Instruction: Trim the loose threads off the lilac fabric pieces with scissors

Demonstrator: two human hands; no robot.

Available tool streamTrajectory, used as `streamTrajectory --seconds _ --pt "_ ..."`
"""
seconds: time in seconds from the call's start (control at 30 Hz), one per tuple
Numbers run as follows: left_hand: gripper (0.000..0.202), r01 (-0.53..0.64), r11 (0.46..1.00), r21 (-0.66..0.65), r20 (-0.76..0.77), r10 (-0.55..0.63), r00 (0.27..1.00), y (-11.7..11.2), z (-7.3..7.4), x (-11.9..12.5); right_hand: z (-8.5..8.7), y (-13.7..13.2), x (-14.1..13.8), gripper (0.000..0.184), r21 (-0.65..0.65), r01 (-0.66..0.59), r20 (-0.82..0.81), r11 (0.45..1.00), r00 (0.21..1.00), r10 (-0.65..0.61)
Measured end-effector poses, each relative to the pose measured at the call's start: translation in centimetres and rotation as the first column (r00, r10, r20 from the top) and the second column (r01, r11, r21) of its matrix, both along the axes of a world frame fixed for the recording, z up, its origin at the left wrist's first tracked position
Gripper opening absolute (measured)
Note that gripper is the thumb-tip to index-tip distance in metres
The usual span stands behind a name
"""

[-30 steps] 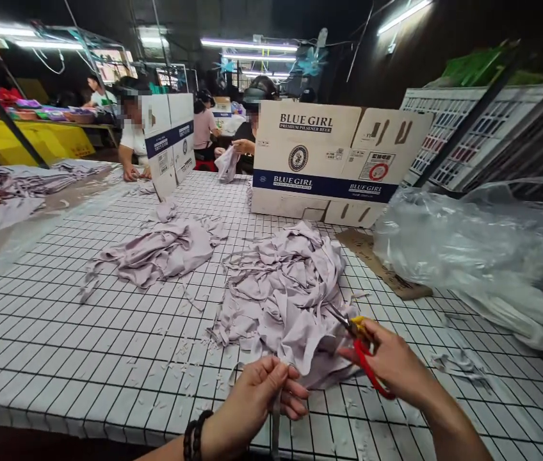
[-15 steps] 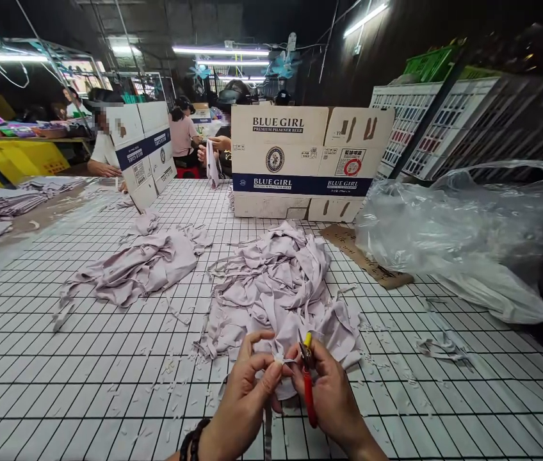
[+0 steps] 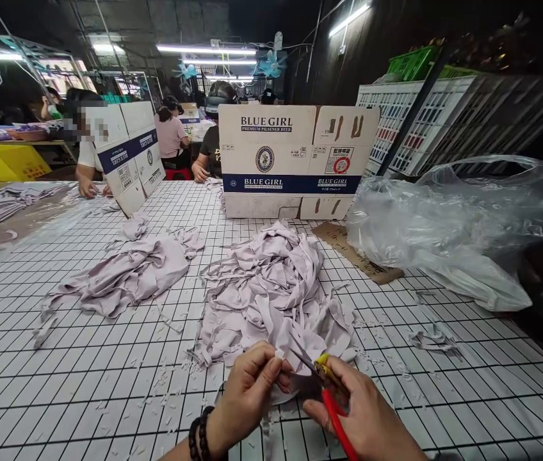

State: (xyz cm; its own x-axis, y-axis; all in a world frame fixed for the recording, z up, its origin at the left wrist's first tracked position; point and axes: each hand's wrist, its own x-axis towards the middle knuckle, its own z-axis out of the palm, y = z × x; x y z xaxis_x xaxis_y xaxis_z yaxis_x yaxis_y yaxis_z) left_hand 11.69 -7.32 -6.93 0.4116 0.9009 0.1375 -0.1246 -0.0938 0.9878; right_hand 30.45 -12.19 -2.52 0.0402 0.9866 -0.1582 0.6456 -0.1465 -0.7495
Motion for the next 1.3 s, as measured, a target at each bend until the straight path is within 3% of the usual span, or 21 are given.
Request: streamTrajectory --seconds 0.17,0.43,0.7,0.9,1.3 --pt "0.033 0.023 0.986 0.166 -0.149 0.002 0.989 0.4 0.3 -0.4 0.8 0.0 -0.4 0.024 -0.134 -0.073 0.146 0.988 0.985 0.093" --pt "0.033 0.072 0.976 0.205 -0.198 -0.031 0.98 0.5 -0.4 -0.6 1.9 0.4 -1.3 0.023 -0.154 -0.076 0.21 0.985 0.972 0.107" --pt "0.033 0.089 0.961 0.262 -0.235 -0.026 0.972 0.6 0.0 -0.9 1.8 0.4 -1.3 0.022 -0.145 -0.075 0.239 0.986 0.965 0.109" --pt "0.032 0.106 0.958 0.267 -0.238 -0.041 0.97 0.8 0.0 -1.2 2.0 0.4 -1.8 0.023 -0.136 -0.044 0.276 0.99 0.958 0.081" --pt "0.034 0.12 0.973 0.198 -0.178 -0.085 0.98 0.7 0.2 -1.1 0.2 0.2 -1.3 0.029 -0.027 -0.082 0.378 0.996 0.922 0.086"
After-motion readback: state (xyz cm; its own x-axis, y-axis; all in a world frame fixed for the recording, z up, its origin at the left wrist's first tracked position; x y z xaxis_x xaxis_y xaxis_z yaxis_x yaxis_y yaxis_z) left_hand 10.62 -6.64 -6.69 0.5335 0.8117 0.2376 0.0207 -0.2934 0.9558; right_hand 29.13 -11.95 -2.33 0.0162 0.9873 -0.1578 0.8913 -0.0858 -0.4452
